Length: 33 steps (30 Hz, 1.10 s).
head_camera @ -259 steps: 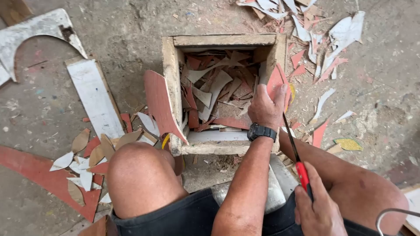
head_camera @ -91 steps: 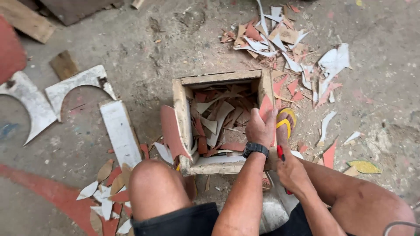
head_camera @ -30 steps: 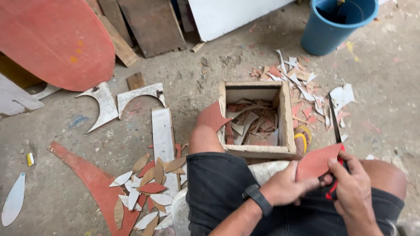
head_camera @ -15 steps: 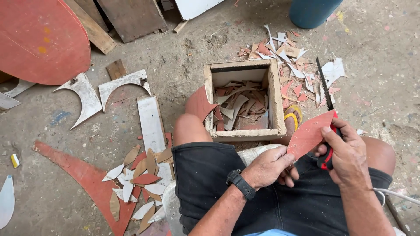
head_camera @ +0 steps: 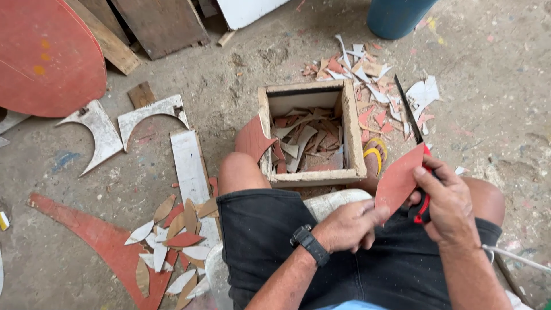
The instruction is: Using a hand saw to cut a curved shape out of a thin wooden sheet following a marked line.
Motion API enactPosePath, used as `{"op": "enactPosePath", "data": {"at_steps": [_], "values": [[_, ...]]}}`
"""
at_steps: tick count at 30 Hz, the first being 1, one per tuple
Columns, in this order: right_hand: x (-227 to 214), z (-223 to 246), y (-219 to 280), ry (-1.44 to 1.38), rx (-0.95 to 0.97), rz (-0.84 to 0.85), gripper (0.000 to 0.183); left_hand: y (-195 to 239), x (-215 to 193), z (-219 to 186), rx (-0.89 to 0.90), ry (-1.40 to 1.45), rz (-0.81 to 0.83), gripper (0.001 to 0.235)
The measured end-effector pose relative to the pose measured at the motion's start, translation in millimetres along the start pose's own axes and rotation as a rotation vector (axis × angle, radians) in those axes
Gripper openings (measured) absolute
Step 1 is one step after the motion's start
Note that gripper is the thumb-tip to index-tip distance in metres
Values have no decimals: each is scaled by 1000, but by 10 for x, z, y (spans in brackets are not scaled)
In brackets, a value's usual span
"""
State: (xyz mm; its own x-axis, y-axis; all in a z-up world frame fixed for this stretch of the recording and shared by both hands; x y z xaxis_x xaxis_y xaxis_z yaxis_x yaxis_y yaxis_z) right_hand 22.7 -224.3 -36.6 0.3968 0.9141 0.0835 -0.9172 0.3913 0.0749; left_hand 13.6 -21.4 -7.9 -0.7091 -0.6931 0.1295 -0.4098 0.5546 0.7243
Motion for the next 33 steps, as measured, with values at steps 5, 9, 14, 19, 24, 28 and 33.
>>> {"op": "enactPosePath", "data": {"at_steps": [5,9,14,19,24,28,33], "values": [[33,90,-57,-83,69,-31,30,-23,-139,-16,136,162,-57,70],[49,80,-55,-51,93,-56,32,-165,-94,106,238,347,25,68],[194,153,-30,11,16,57,33,-153,-75,76,145,304,-89,17],[-29,37,-107,484,-272,127,38,168,-575,23,311,451,-310,19],[-692,-415,-364,1054,-487,112,40,869,-1453,478,432,505,-767,19],[-646,-312,-343,926,-378,104,39,1435,-1906,1200,327,1055,-1191,19],[-613,-395,-349,860,-348,119,41,1464,-1816,2136,-123,1315,-1230,56]]}}
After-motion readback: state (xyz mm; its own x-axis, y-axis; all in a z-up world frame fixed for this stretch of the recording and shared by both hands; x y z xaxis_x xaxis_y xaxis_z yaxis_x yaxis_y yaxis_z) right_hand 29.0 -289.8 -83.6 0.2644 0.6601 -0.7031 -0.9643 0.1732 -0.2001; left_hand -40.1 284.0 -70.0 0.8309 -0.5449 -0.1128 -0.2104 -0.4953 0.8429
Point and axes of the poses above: each hand's wrist, its own y-axis away from the middle knuckle, its own x-axis out of the palm, z = x × y, the point moved 3 cm from there along -y, towards the middle knuckle, and after that the axes turned 13 degrees about -x, right-handed, at the moved point
